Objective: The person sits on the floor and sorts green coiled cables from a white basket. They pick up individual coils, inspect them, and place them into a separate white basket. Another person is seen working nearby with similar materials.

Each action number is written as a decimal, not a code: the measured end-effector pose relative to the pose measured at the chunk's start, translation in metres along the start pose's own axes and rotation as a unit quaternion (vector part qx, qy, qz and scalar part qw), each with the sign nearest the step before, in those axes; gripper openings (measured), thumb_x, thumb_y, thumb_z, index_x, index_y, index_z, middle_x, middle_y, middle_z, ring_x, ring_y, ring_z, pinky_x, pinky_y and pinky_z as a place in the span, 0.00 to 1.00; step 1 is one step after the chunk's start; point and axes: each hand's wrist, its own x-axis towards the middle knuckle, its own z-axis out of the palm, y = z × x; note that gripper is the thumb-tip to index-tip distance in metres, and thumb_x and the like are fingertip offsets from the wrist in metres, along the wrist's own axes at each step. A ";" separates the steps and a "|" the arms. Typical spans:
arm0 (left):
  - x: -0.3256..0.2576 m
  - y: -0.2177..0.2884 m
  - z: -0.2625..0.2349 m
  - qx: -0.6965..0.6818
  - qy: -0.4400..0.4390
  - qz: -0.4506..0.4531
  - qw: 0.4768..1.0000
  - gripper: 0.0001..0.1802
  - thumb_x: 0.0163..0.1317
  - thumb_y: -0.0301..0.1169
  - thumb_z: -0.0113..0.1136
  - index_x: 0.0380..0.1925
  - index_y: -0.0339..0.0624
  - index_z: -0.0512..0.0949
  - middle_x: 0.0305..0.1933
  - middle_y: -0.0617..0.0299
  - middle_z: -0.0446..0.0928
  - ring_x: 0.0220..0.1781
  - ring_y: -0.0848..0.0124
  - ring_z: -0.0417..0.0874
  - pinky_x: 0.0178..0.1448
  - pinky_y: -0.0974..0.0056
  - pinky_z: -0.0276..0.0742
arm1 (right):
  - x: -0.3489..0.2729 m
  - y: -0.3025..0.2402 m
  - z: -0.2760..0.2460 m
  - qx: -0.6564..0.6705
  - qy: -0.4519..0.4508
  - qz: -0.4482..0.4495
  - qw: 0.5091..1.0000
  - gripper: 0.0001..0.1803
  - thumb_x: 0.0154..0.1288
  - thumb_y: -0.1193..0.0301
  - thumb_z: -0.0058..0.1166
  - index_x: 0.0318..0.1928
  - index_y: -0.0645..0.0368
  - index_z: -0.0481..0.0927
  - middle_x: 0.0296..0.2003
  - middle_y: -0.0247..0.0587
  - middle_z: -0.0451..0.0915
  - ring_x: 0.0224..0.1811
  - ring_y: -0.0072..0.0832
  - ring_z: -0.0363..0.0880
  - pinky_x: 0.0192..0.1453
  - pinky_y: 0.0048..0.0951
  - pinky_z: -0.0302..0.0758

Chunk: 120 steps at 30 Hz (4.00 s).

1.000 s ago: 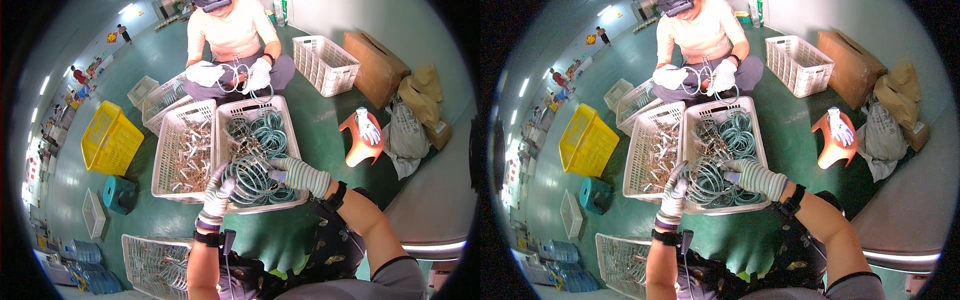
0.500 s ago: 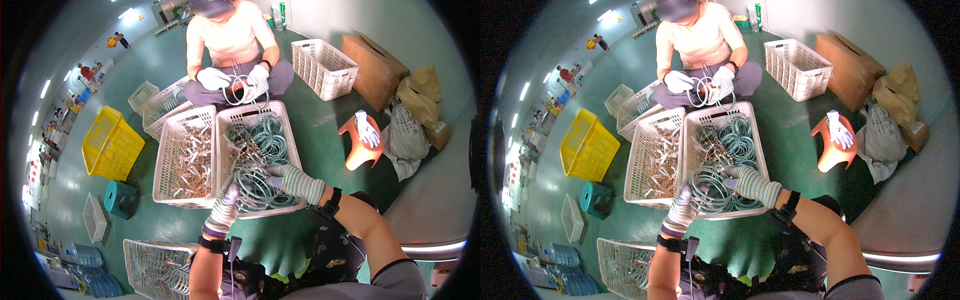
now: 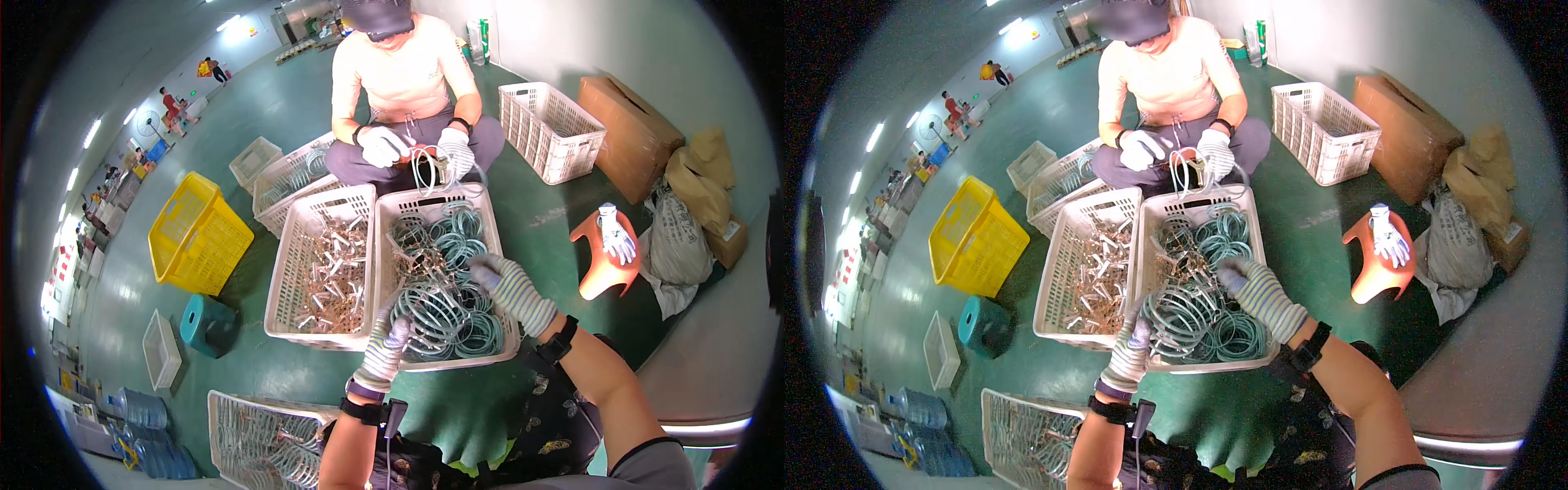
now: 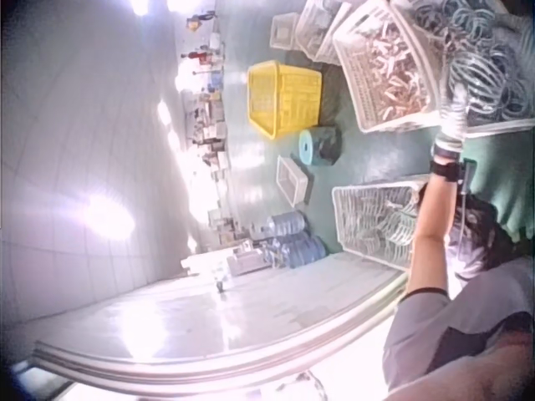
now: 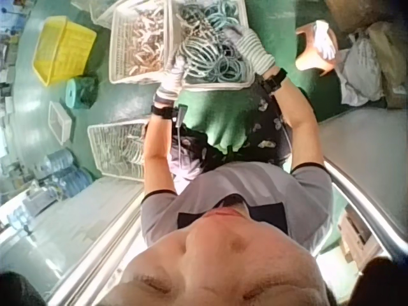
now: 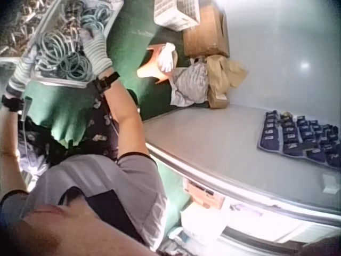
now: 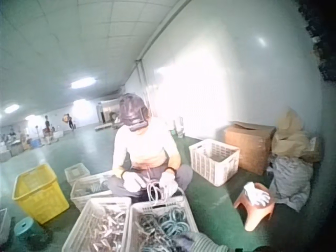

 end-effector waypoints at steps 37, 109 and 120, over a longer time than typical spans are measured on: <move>-0.035 0.041 -0.042 -0.307 -0.004 0.055 0.950 0.42 0.68 0.62 0.46 0.70 0.41 0.61 0.65 0.54 0.73 0.62 0.62 0.77 0.70 0.52 0.71 | 0.044 0.227 0.093 -0.585 -0.480 0.005 0.653 0.24 0.65 0.54 0.48 0.49 0.57 0.85 0.52 0.50 0.83 0.55 0.49 0.81 0.59 0.44 0.75; -0.025 0.022 -0.014 -0.006 0.055 0.068 0.996 0.30 0.70 0.43 0.58 0.66 0.39 0.68 0.63 0.60 0.75 0.61 0.68 0.76 0.66 0.59 0.73 | -0.005 -0.016 0.037 -0.094 -0.122 0.021 0.988 0.12 0.68 0.73 0.54 0.48 0.61 0.84 0.30 0.35 0.83 0.25 0.21 0.77 0.29 0.25 0.75; -0.030 0.035 -0.006 0.026 0.027 0.067 0.997 0.28 0.71 0.37 0.57 0.67 0.41 0.68 0.64 0.60 0.74 0.63 0.69 0.74 0.69 0.61 0.69 | 0.001 -0.017 0.027 -0.211 -0.126 -0.043 0.968 0.15 0.64 0.71 0.57 0.49 0.63 0.84 0.36 0.44 0.87 0.35 0.30 0.83 0.43 0.31 0.79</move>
